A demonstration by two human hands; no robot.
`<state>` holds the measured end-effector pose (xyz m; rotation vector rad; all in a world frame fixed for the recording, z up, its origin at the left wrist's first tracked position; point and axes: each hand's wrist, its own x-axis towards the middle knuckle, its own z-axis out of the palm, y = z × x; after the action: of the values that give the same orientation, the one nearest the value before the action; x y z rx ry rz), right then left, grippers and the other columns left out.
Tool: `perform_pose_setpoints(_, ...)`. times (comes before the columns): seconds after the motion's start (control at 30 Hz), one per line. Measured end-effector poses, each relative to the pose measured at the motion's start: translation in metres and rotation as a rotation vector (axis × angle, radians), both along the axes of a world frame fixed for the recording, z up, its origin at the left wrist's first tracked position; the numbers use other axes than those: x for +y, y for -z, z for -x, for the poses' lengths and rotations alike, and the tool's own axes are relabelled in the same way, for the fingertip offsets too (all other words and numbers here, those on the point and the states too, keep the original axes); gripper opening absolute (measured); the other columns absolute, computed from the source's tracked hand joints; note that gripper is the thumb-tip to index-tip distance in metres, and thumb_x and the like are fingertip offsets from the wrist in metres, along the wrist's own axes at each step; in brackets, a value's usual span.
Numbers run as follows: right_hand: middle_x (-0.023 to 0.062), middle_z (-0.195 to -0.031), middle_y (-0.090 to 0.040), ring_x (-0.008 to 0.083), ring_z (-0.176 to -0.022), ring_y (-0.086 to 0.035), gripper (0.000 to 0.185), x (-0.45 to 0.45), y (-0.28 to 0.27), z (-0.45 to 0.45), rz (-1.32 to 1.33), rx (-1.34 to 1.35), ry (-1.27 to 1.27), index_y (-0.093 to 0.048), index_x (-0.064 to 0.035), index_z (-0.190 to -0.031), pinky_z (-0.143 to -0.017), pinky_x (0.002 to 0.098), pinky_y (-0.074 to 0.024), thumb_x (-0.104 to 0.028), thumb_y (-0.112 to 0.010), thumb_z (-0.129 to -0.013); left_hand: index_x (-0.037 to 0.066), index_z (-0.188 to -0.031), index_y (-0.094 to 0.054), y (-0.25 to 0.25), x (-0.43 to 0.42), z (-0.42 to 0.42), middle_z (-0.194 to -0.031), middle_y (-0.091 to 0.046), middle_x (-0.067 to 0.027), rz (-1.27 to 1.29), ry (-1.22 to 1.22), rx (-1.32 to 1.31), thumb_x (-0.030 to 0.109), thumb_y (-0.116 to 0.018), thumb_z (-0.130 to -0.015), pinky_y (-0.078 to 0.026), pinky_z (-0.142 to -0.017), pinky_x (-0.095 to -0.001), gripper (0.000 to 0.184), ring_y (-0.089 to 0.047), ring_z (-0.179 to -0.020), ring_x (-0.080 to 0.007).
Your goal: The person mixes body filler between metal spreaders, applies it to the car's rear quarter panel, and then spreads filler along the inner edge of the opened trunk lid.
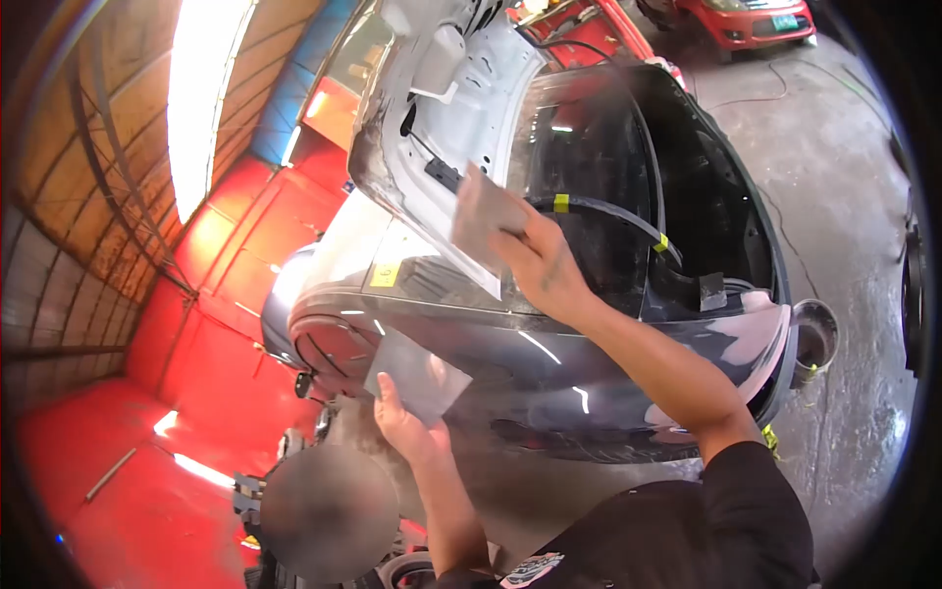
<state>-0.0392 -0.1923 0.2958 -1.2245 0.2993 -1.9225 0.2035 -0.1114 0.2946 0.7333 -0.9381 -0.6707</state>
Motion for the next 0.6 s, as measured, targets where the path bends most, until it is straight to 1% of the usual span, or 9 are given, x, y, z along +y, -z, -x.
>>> perform_pose_setpoints(0.1,0.0034,-0.094,-0.062,0.0092,-0.077,-0.055,0.051,-0.035,-0.048,-0.016,0.104,-0.168,0.079,-0.051,-0.0047,-0.147,-0.069,0.0293,-0.0473,-0.008,-0.050,-0.096,-0.006,-0.124,-0.061,-0.003,0.010,0.013,-0.117,-0.069,-0.0145,-0.045,0.025,-0.044,0.025,-0.056,-0.107,-0.059,-0.093,-0.0433,0.036,-0.070,-0.105,-0.0277)
perform_pose_setpoints(0.2,0.0071,-0.100,-0.065,0.0129,-0.085,-0.059,0.054,-0.041,-0.084,-0.019,0.090,-0.147,0.025,-0.046,-0.0053,-0.150,-0.078,0.0298,-0.0493,-0.008,-0.049,-0.097,-0.006,-0.124,-0.061,-0.001,0.014,0.006,-0.117,-0.069,-0.0154,-0.054,-0.008,-0.072,0.026,-0.057,-0.107,-0.059,-0.092,-0.0436,0.036,-0.070,-0.105,-0.0281)
perform_pose_setpoints(0.3,0.0116,-0.106,-0.065,0.0190,-0.092,-0.061,0.056,-0.044,-0.106,-0.022,0.108,-0.123,0.011,-0.043,-0.0061,-0.152,-0.085,0.0346,-0.0498,-0.007,-0.049,-0.096,-0.007,-0.123,-0.061,0.004,0.019,-0.004,-0.117,-0.069,-0.0168,-0.109,-0.025,-0.077,0.026,-0.057,-0.107,-0.060,-0.091,-0.0442,0.037,-0.070,-0.104,-0.0288)
perform_pose_setpoints(0.4,0.0144,-0.106,-0.065,0.0223,-0.093,-0.061,0.057,-0.058,-0.119,-0.033,0.169,-0.176,0.077,-0.043,-0.0060,-0.152,-0.089,0.0384,-0.0490,-0.006,-0.049,-0.096,-0.007,-0.122,-0.061,0.008,0.022,-0.009,-0.117,-0.069,-0.0175,-0.131,-0.023,-0.071,0.025,-0.057,-0.107,-0.060,-0.090,-0.0451,0.036,-0.070,-0.104,-0.0294)
perform_pose_setpoints(0.5,0.0059,-0.089,-0.065,0.0116,-0.076,-0.056,0.055,-0.058,-0.127,-0.034,0.132,-0.169,0.088,-0.047,-0.0022,-0.151,-0.072,0.0305,-0.0472,-0.009,-0.051,-0.097,-0.008,-0.120,-0.062,0.011,0.024,-0.008,-0.116,-0.069,-0.0176,-0.128,-0.039,-0.063,0.025,-0.057,-0.107,-0.061,-0.090,-0.0454,0.036,-0.071,-0.103,-0.0299)
perform_pose_setpoints(0.6,0.0023,-0.075,-0.060,0.0098,-0.063,-0.052,0.054,-0.062,-0.130,-0.036,0.149,-0.181,0.124,-0.047,-0.0035,-0.151,-0.061,0.0307,-0.0441,-0.008,-0.051,-0.098,-0.009,-0.119,-0.062,0.015,0.024,-0.011,-0.115,-0.069,-0.0179,-0.138,-0.041,-0.030,0.025,-0.056,-0.107,-0.062,-0.088,-0.0458,0.036,-0.071,-0.101,-0.0303)
